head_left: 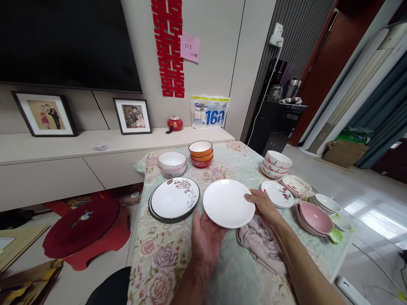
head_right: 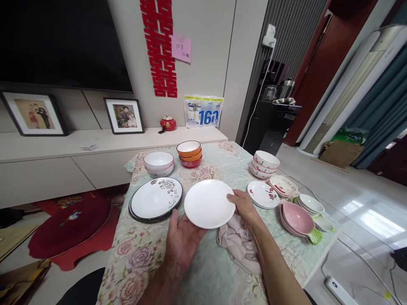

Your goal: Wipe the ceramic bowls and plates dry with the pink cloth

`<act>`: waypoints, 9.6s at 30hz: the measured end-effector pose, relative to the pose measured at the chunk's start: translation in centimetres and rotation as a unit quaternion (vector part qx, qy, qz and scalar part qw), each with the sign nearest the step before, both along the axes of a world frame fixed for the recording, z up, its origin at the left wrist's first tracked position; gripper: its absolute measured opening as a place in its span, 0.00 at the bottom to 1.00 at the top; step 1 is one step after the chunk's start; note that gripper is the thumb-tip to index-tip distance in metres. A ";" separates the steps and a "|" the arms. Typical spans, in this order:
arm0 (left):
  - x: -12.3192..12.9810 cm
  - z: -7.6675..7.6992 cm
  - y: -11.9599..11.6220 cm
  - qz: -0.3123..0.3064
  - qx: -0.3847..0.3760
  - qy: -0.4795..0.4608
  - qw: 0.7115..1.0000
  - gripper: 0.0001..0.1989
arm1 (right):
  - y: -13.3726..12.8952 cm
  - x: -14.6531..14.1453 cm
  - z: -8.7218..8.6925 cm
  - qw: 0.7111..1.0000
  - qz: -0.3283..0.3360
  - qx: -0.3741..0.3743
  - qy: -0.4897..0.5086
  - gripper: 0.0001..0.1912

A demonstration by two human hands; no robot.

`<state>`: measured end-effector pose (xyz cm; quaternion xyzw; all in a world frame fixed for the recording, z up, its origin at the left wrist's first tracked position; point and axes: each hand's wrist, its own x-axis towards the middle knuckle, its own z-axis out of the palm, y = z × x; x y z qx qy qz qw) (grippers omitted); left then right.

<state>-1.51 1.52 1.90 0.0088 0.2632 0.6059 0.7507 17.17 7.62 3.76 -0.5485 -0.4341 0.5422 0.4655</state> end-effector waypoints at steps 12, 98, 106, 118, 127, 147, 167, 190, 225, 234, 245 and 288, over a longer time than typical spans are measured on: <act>0.6 -1.5 -0.4 0.042 0.013 0.152 0.987 0.42 | -3.5 3.7 0.4 0.948 0.207 0.025 -0.240 0.21; 1.3 -0.7 -2.7 -0.093 0.057 0.172 0.979 0.44 | -3.3 -1.1 -2.0 0.768 -0.010 0.170 -0.618 0.12; 1.3 -1.3 -2.7 -0.111 0.069 0.185 0.974 0.36 | -5.0 -5.1 -0.9 0.850 0.282 0.315 -0.314 0.12; 1.1 -1.2 -2.6 -0.148 0.095 0.179 0.968 0.39 | -4.5 -3.1 -1.0 0.815 0.082 0.223 -0.529 0.10; 0.9 -0.8 -2.8 -0.166 0.105 0.180 0.964 0.40 | -3.7 -2.0 -1.5 0.823 0.076 0.294 -0.480 0.08; 1.3 -1.3 -2.9 -0.100 0.055 0.138 0.984 0.33 | -5.2 -5.2 -0.9 0.838 0.212 0.332 -0.377 0.12; 1.2 -0.8 -3.3 -0.158 0.086 0.153 0.972 0.40 | -4.4 -4.1 -1.6 0.824 0.160 0.301 -0.452 0.14; 1.2 -0.5 -2.9 -0.083 0.048 0.134 0.986 0.40 | -4.7 -4.0 -1.4 0.830 0.097 0.292 -0.464 0.14; 0.2 -0.4 -3.1 -0.065 0.047 0.142 0.987 0.39 | -2.7 0.6 -3.2 0.844 -0.008 0.154 -0.514 0.10; 0.6 -0.9 -2.9 -0.081 0.023 0.128 0.988 0.40 | -4.2 -1.3 -3.0 0.780 -0.020 0.229 -0.582 0.10; 0.4 -1.5 -2.7 -0.150 0.035 0.138 0.978 0.28 | -4.3 -2.7 -2.3 0.826 0.133 0.253 -0.486 0.13; 0.5 -1.9 -3.5 -0.137 0.129 0.139 0.972 0.36 | -6.1 -4.0 -1.3 0.774 0.160 0.280 -0.545 0.10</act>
